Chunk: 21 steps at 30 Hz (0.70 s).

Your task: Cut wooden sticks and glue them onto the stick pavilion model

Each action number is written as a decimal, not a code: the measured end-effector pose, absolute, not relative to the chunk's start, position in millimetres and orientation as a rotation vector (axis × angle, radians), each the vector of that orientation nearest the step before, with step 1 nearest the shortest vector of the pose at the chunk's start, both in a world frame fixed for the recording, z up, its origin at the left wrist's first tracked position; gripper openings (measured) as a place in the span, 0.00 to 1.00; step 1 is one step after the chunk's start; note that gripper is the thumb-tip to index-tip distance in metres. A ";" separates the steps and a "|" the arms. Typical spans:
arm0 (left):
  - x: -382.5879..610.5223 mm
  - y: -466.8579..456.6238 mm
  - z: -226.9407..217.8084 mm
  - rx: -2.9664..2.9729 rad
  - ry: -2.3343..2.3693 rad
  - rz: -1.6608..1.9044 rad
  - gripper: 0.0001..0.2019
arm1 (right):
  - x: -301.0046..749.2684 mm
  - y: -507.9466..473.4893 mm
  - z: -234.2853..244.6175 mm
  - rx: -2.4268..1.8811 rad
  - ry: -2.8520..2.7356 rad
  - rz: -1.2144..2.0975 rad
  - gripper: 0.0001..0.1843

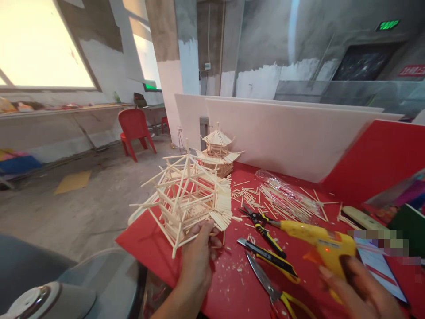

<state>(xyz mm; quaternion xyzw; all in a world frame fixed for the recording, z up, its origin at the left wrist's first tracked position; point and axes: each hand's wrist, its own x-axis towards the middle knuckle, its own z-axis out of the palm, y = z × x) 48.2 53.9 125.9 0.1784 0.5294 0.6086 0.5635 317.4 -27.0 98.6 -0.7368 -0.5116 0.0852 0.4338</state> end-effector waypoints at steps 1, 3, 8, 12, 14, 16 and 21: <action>48.0 53.5 126.9 0.402 1.247 1.420 0.13 | 297.2 -22.3 106.9 -1.785 -1.306 0.276 0.24; 47.0 52.7 127.9 0.382 1.246 1.404 0.14 | 259.2 -12.4 119.4 -1.756 -1.359 0.186 0.24; 41.7 51.1 121.6 0.418 1.209 1.438 0.13 | 203.9 17.8 127.9 -1.577 -1.685 -0.312 0.26; 38.4 48.9 115.6 0.406 1.194 1.444 0.12 | 192.1 33.8 125.5 -1.588 -1.781 -0.517 0.24; 37.9 48.1 114.6 0.401 1.177 1.435 0.12 | 188.9 37.5 125.1 -1.592 -1.804 -0.554 0.22; 37.7 48.0 114.4 0.401 1.149 1.433 0.12 | 186.2 39.4 125.5 -1.587 -1.821 -0.588 0.19; 37.2 48.6 114.0 0.401 1.121 1.426 0.10 | 181.2 40.8 129.5 -1.595 -1.883 -0.691 0.16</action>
